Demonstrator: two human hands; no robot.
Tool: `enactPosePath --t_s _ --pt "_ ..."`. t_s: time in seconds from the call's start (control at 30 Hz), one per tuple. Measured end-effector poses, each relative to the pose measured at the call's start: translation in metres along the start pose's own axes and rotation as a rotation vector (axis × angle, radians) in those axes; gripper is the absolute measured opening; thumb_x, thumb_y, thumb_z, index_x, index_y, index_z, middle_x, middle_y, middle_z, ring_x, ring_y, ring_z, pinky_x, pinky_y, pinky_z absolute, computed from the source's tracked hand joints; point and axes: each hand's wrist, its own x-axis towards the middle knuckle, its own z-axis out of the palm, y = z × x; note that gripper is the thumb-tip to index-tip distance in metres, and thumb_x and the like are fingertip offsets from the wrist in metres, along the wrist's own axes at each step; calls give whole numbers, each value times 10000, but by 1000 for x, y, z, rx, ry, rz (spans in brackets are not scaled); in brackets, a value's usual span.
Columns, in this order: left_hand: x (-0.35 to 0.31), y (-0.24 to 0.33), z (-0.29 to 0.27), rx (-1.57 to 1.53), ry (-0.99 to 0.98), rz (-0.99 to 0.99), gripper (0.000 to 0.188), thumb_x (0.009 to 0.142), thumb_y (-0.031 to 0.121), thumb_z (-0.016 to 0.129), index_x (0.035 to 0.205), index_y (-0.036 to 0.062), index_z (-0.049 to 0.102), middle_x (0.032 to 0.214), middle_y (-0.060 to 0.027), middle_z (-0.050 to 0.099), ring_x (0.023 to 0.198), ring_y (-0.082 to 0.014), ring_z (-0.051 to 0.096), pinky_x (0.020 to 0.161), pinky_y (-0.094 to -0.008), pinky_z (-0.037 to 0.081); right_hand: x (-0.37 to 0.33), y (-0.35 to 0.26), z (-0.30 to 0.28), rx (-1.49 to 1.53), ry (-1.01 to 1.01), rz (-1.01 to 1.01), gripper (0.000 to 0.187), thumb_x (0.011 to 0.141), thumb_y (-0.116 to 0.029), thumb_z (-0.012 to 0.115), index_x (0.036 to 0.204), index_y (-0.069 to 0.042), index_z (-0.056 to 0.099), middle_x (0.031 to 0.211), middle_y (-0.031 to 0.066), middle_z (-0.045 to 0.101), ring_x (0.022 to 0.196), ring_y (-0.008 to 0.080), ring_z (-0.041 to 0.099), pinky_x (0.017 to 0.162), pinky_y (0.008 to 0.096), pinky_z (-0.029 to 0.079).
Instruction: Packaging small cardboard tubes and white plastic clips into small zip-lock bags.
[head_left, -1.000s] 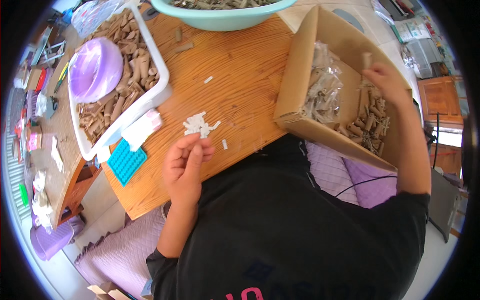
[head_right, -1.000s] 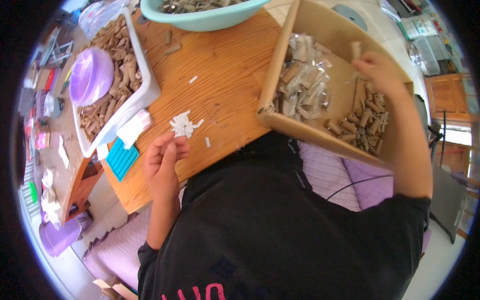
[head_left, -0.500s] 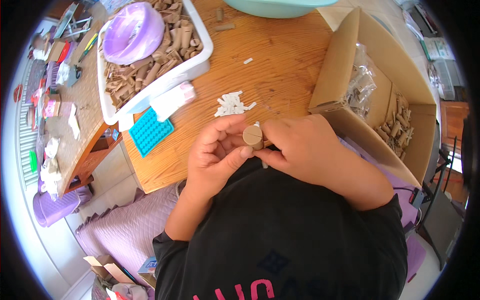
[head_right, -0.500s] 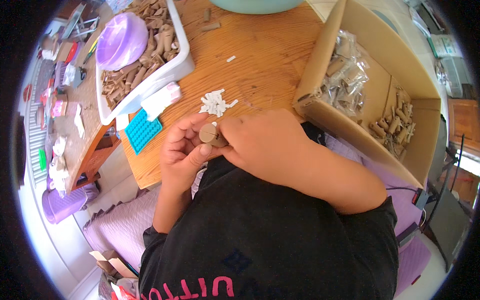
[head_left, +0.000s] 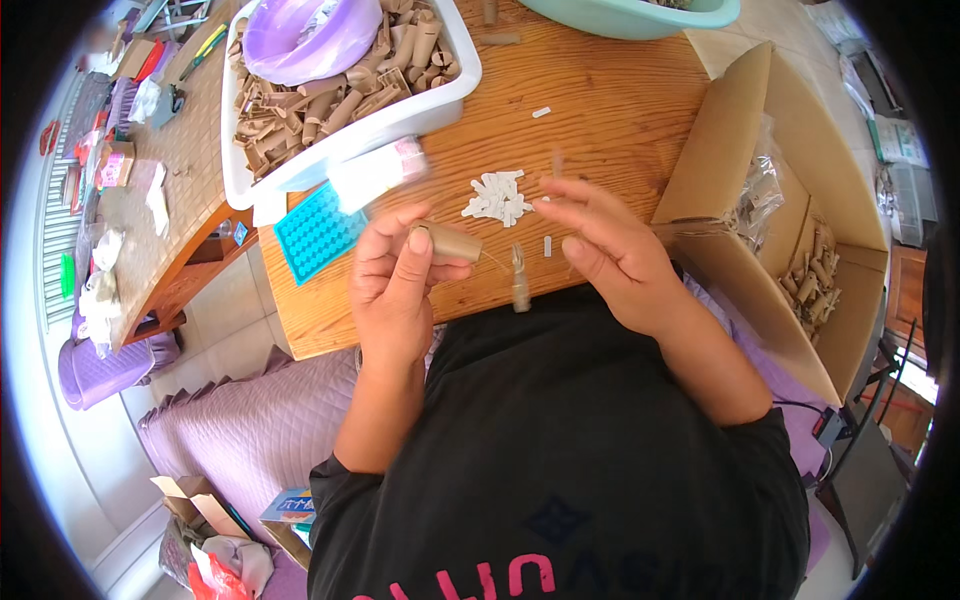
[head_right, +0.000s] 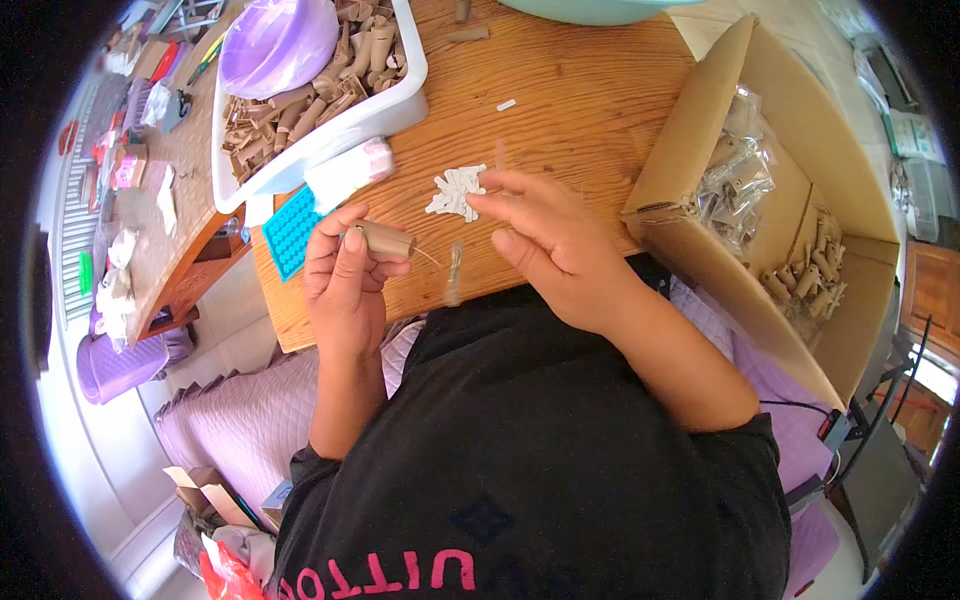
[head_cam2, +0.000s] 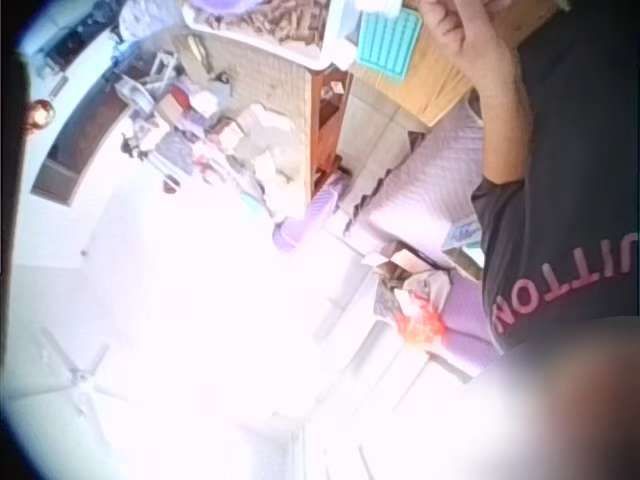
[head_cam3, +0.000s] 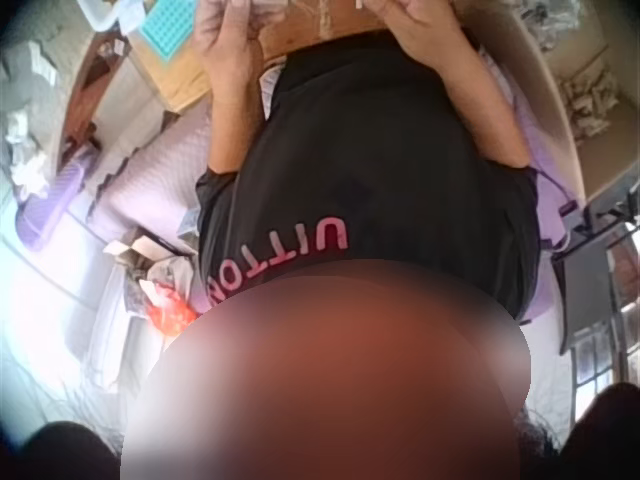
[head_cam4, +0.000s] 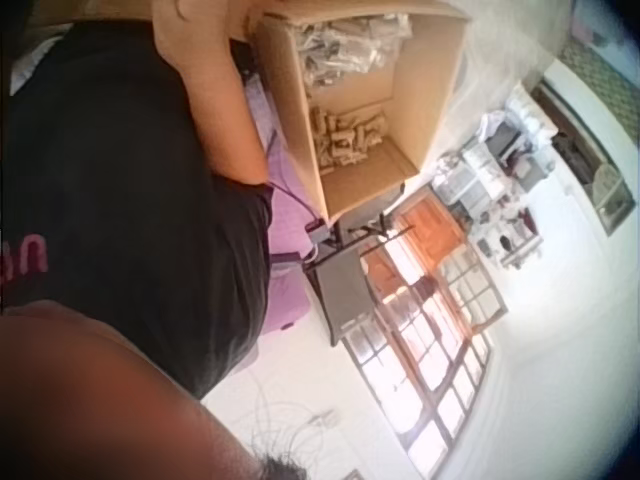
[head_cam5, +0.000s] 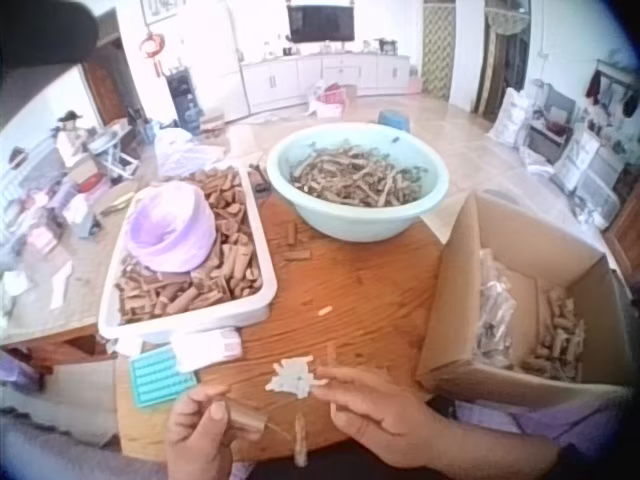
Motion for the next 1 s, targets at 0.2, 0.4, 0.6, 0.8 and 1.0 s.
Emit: enactPosePath --t_s 0.2,0.4,0.6,0.8,1.0 --pt "-3 -3 3 -109 -6 -63 213 895 116 494 1082 15 490 924 -130 605 773 -176 623 659 -266 537 -13 2 17 752 -194 367 291 840 -50 545 1124 11 536 1022 78 566 902 133 534 773 256 429" --pt "-4 -5 5 -107 14 -78 211 889 106 502 1081 19 485 937 -127 603 803 -183 623 688 -274 539 -11 0 14 436 -174 254 140 807 -39 586 935 -4 628 787 33 558 715 113 506 641 232 411" --pt "-7 -9 7 -90 -11 -70 222 880 87 502 1085 8 468 976 -161 594 831 -221 629 697 -295 548 -9 7 12 202 -206 64 152 800 -40 600 948 -10 615 732 10 535 657 97 487 598 222 391" --pt "-15 -18 16 -118 -58 -79 227 852 31 540 1066 25 467 987 -128 592 902 -172 587 733 -270 518 -13 -7 20 576 -104 446 329 822 -33 585 1140 -16 501 732 -13 501 643 47 469 575 187 390" --pt "-20 -19 18 -99 -130 -164 253 830 -28 546 1062 18 458 1025 -134 579 921 -162 576 761 -262 510 -13 -3 25 712 -15 464 269 833 -48 579 1092 1 525 764 9 530 677 65 506 610 197 430"
